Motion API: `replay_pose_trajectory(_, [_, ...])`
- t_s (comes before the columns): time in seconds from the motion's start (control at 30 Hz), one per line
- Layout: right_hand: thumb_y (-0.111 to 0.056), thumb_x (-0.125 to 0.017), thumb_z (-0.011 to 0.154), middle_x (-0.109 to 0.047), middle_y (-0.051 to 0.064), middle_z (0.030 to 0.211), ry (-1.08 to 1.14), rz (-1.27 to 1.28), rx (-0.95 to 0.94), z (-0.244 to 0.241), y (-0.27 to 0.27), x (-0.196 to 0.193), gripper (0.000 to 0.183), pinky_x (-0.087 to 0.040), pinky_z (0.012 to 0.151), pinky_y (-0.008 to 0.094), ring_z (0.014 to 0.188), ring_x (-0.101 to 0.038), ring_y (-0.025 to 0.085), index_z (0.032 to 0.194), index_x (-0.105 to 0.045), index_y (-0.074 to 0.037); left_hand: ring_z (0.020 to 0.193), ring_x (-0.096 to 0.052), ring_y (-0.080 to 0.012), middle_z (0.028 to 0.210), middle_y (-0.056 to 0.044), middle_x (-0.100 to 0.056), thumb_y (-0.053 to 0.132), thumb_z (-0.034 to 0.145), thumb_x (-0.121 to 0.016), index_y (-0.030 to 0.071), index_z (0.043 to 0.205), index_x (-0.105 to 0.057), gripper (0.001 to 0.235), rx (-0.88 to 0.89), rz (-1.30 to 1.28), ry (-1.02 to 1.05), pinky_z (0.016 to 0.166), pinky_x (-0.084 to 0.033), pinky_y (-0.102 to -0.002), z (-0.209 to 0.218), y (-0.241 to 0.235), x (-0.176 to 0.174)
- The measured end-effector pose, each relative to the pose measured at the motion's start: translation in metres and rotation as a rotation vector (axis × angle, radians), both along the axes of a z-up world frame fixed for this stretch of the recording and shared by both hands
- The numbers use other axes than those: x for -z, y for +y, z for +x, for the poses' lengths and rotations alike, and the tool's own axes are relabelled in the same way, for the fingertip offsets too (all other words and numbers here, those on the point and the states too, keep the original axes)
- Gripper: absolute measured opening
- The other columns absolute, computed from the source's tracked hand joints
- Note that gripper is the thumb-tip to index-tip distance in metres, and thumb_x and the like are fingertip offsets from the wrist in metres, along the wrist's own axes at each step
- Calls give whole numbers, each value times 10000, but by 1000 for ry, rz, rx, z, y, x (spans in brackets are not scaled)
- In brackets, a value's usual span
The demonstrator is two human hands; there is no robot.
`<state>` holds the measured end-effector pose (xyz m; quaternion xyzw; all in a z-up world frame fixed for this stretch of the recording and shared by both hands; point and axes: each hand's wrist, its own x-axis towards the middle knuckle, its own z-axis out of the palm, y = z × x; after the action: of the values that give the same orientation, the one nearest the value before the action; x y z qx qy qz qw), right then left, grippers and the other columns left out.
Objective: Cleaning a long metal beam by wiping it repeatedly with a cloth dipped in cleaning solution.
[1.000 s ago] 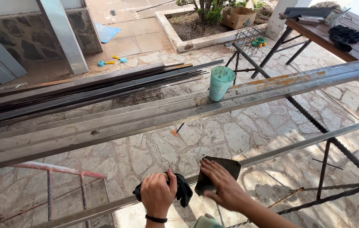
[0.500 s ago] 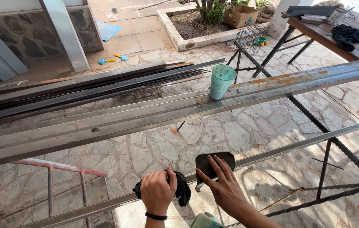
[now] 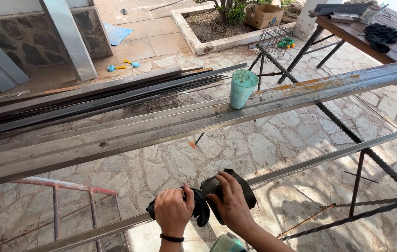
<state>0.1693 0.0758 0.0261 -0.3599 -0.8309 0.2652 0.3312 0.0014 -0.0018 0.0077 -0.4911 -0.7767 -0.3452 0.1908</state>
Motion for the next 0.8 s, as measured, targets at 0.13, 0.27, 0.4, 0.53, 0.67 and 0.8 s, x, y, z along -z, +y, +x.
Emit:
replay_pose_trajectory(0.13, [-448, -434, 1035, -407, 146, 1574, -284, 365, -215, 1, 0, -6, 594, -220, 1179, 478, 1464, -348, 309, 1468, -423, -42, 514, -549, -266, 522, -40, -574, 257, 958, -574, 128, 523, -549, 454, 5, 6, 21, 580, -456, -403, 0, -1, 0])
replay_pose_trajectory(0.27, [-766, -187, 925, -146, 198, 1665, -457, 415, -379, 28, 4, -26, 1019, -67, 1254, 419, 1554, -128, 280, 1584, -126, 8, 498, -537, -247, 507, -29, -562, 249, 957, -577, 133, 511, -530, 463, 7, 17, 26, 583, -459, -390, 0, 0, -2])
replay_pose_trajectory(0.4, [-815, -206, 895, -148, 215, 1657, -517, 439, -272, 11, 15, -20, 1095, -88, 1250, 411, 1547, -121, 301, 1576, -118, 37, 479, -537, -212, 501, -12, -576, 288, 973, -563, 139, 521, -564, 476, 10, -45, -4, 535, -435, -370, -3, 1, 2])
replay_pose_trajectory(0.53, [-874, -124, 834, -119, 258, 1644, -528, 276, -381, 0, -8, -26, 1183, -77, 1237, 438, 1536, -113, 354, 1559, -118, 61, 503, -547, -242, 520, -30, -576, 278, 971, -567, 128, 525, -554, 470, 3, -33, 11, 552, -443, -386, 1, -3, 0])
replay_pose_trajectory(0.67, [-858, -225, 851, -50, 216, 1672, -556, 396, -278, 31, 0, -17, 1171, -34, 1243, 417, 1555, -37, 318, 1576, -34, 41, 482, -518, -222, 489, -10, -531, 254, 959, -580, 137, 503, -518, 475, 4, -23, 10, 536, -434, -372, -1, 0, -1])
replay_pose_trajectory(0.8, [-884, -141, 837, -52, 241, 1661, -585, 318, -188, 5, 5, -4, 1199, -37, 1239, 409, 1547, -68, 318, 1565, -46, 63, 482, -526, -208, 506, -10, -560, 268, 981, -564, 134, 526, -557, 474, 12, -52, 8, 526, -420, -364, 3, -2, 3])
